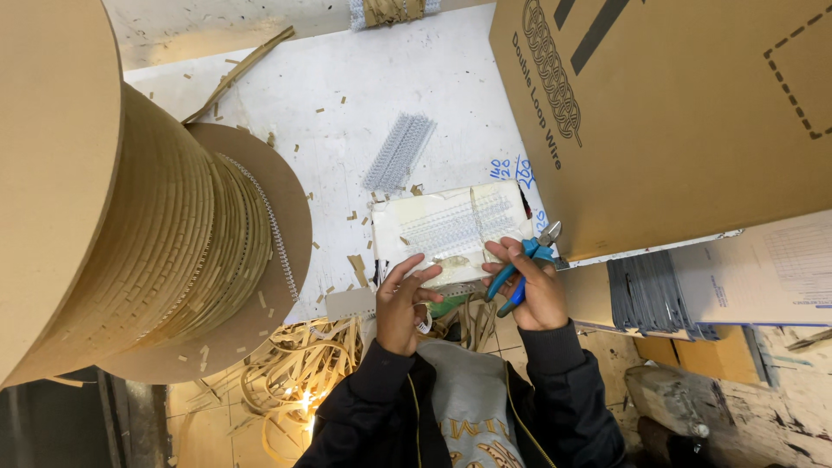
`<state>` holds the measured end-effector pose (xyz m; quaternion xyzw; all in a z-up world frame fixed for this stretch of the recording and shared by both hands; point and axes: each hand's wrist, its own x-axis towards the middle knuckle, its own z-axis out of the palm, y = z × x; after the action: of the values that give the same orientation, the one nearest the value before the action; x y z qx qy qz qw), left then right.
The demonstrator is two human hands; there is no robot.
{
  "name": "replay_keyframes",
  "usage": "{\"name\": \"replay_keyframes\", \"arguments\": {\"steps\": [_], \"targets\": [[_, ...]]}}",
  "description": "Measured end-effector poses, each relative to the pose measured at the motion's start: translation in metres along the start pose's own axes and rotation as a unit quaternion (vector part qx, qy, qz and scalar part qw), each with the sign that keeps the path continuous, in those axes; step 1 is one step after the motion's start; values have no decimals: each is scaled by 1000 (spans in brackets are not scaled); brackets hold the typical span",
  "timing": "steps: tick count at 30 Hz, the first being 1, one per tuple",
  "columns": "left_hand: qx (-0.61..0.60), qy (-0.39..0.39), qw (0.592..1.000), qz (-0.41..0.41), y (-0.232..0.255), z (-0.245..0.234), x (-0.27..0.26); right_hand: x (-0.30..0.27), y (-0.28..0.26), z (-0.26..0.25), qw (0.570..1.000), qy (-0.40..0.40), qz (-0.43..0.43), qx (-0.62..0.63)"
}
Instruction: The person uses blue-handled pliers to cut a length of double loop wire from a large spool. They repeatedly measure and cut the wire, placing the cut pieces onto a white tray on the table.
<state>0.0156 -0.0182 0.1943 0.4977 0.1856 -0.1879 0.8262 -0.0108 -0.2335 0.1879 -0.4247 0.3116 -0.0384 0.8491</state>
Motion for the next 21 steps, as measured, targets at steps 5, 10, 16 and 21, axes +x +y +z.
{"name": "replay_keyframes", "arguments": {"steps": [5, 10, 16, 21], "targets": [[-19, -25, 1000, 4, -1, 0, 1, 4, 3, 2, 1000, -8, -5, 2], [35, -99, 994, -11, 2, 5, -6, -3, 12, 1, 999, -35, -29, 5], [256, -230, 932, -110, -90, -16, 13, -32, 97, -49, 951, -211, 6, -224], [332, -313, 873, -171, -54, -4, 5, 4, 123, -92, 962, -97, -10, -256]]}}
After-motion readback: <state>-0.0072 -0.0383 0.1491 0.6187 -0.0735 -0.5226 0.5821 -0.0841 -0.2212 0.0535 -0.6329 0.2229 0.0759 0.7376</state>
